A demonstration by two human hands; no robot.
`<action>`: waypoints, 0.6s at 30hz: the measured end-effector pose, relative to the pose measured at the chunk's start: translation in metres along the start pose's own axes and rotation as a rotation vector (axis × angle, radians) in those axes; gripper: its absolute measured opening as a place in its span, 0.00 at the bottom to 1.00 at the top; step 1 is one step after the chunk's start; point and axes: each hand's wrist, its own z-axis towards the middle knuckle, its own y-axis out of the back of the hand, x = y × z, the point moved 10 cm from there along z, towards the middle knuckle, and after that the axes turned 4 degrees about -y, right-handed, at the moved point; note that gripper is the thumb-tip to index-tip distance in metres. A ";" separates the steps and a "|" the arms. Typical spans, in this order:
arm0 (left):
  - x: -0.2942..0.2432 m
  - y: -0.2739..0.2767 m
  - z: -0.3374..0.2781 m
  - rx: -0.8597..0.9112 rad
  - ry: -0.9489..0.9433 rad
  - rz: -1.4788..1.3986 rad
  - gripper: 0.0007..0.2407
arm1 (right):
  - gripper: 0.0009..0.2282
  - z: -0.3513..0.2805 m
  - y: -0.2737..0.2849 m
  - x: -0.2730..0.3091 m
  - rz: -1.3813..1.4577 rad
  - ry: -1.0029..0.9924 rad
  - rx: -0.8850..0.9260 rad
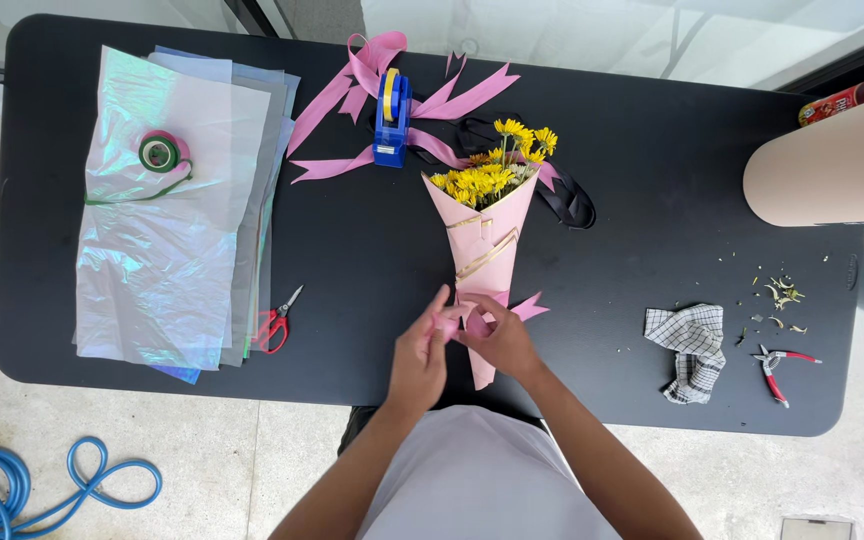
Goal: The person ties a pink ribbon around a pre-wrapped bouquet of yellow flowers, securing it with several knots.
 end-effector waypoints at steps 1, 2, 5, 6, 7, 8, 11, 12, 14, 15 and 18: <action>-0.020 -0.011 -0.002 0.025 -0.056 0.021 0.16 | 0.19 -0.008 -0.002 0.019 -0.095 0.089 -0.021; -0.040 -0.021 -0.006 0.051 -0.106 0.042 0.14 | 0.16 -0.019 -0.005 0.038 -0.190 0.173 -0.039; -0.043 -0.056 -0.010 0.151 -0.189 0.078 0.09 | 0.12 -0.041 0.006 0.065 -0.149 0.154 -0.134; -0.036 -0.059 -0.011 0.155 -0.192 0.073 0.09 | 0.12 -0.045 0.008 0.070 -0.151 0.152 -0.140; -0.031 -0.070 -0.015 0.227 -0.213 -0.018 0.11 | 0.10 -0.050 0.017 0.074 -0.124 0.144 -0.208; -0.028 -0.080 -0.018 0.301 -0.234 -0.107 0.19 | 0.08 -0.056 0.027 0.079 -0.094 0.134 -0.278; -0.014 -0.075 -0.011 0.348 -0.248 -0.216 0.20 | 0.06 -0.031 0.031 0.036 -0.514 0.357 -0.114; -0.014 -0.070 -0.009 0.356 -0.248 -0.219 0.20 | 0.06 -0.038 0.040 0.043 -0.513 0.351 -0.120; -0.001 -0.060 -0.002 0.370 -0.089 -0.458 0.22 | 0.12 -0.048 0.048 0.053 -0.541 0.308 -0.051; 0.004 -0.057 0.004 0.377 -0.089 -0.460 0.22 | 0.12 -0.048 0.054 0.052 -0.541 0.304 -0.057; 0.029 -0.046 0.028 0.262 -0.077 -0.359 0.22 | 0.11 -0.048 0.063 0.048 -0.693 0.148 0.001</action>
